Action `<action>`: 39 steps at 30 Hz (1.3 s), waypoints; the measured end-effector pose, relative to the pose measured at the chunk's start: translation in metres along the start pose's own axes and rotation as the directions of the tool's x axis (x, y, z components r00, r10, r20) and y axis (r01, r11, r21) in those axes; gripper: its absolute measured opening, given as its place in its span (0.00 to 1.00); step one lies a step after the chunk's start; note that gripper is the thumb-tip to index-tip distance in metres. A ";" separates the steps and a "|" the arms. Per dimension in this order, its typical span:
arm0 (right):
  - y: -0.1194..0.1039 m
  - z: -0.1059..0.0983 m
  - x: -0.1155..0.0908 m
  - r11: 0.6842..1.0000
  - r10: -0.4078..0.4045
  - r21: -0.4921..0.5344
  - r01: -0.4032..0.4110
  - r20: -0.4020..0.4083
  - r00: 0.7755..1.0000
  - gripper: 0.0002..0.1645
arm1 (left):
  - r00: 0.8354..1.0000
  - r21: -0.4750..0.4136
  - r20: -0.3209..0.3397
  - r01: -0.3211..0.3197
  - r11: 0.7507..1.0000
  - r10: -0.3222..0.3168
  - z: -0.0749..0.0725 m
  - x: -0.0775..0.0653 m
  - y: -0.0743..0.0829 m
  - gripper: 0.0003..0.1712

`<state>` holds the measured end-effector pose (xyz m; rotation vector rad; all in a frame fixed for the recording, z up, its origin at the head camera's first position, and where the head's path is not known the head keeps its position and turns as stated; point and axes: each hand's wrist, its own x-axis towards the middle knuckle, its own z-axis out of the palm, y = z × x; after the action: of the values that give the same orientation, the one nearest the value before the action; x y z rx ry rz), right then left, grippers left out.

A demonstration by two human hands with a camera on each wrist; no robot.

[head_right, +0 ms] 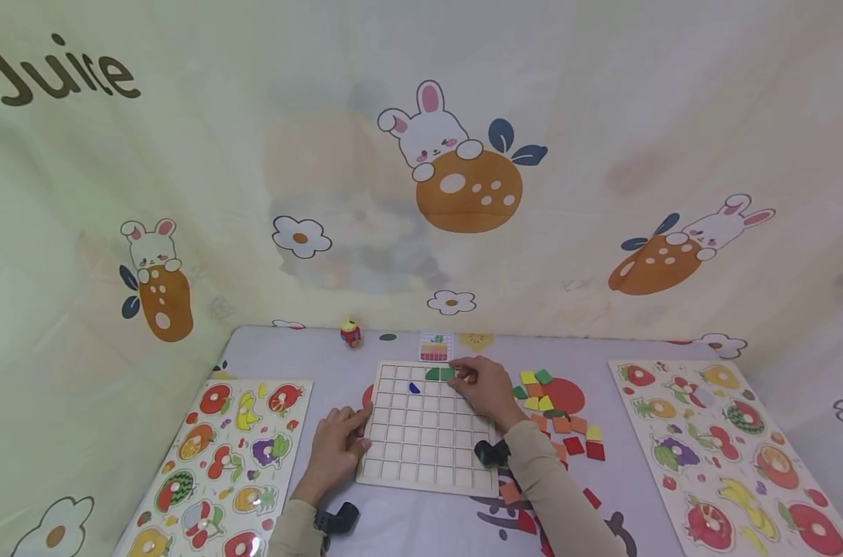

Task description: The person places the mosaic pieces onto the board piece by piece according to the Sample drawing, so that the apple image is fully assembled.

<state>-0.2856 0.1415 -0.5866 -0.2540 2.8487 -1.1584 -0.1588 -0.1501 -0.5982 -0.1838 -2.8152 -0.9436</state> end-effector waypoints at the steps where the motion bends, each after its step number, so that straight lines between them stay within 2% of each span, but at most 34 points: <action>1: -0.001 -0.001 0.000 1.000 0.000 0.005 0.000 0.000 1.000 0.22 | 1.000 0.004 -0.003 -0.003 1.000 0.003 0.000 0.000 0.000 0.32; 13: -0.008 -0.002 0.000 1.000 -0.002 0.011 0.002 -0.006 1.000 0.17 | 1.000 -0.013 -0.010 0.000 1.000 0.000 -0.002 0.001 0.000 0.32; 18: -0.001 -0.005 -0.003 0.996 0.006 0.095 -0.004 -0.019 1.000 0.21 | 1.000 -0.029 -0.008 -0.009 1.000 0.009 0.000 0.001 -0.001 0.33; 22: 0.006 -0.020 -0.008 0.989 -0.024 0.146 0.033 -0.065 0.998 0.20 | 1.000 -0.029 -0.017 -0.026 0.999 0.026 0.003 0.000 -0.003 0.34; 26: 0.017 -0.048 -0.012 0.995 -0.030 0.095 0.038 -0.083 0.996 0.18 | 1.000 -0.021 -0.014 -0.028 0.999 0.028 0.004 0.000 -0.005 0.34; 31: 0.038 -0.082 -0.015 0.997 -0.030 -0.073 0.030 0.000 1.000 0.17 | 1.000 -0.021 -0.008 -0.008 1.000 0.008 0.002 0.000 -0.006 0.34; 34: 0.049 -0.092 -0.020 0.992 -0.007 -0.125 0.015 0.066 0.998 0.17 | 1.000 -0.027 -0.005 -0.003 1.000 0.003 0.001 0.000 -0.007 0.34; 39: 0.059 -0.094 -0.030 0.992 0.025 -0.126 -0.010 0.120 0.992 0.16 | 1.000 -0.020 -0.014 -0.023 1.000 0.022 0.002 0.000 -0.007 0.34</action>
<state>-0.2744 0.2530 -0.5609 -0.2942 2.8138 -0.9275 -0.1602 -0.1539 -0.6039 -0.2105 -2.7862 -0.9657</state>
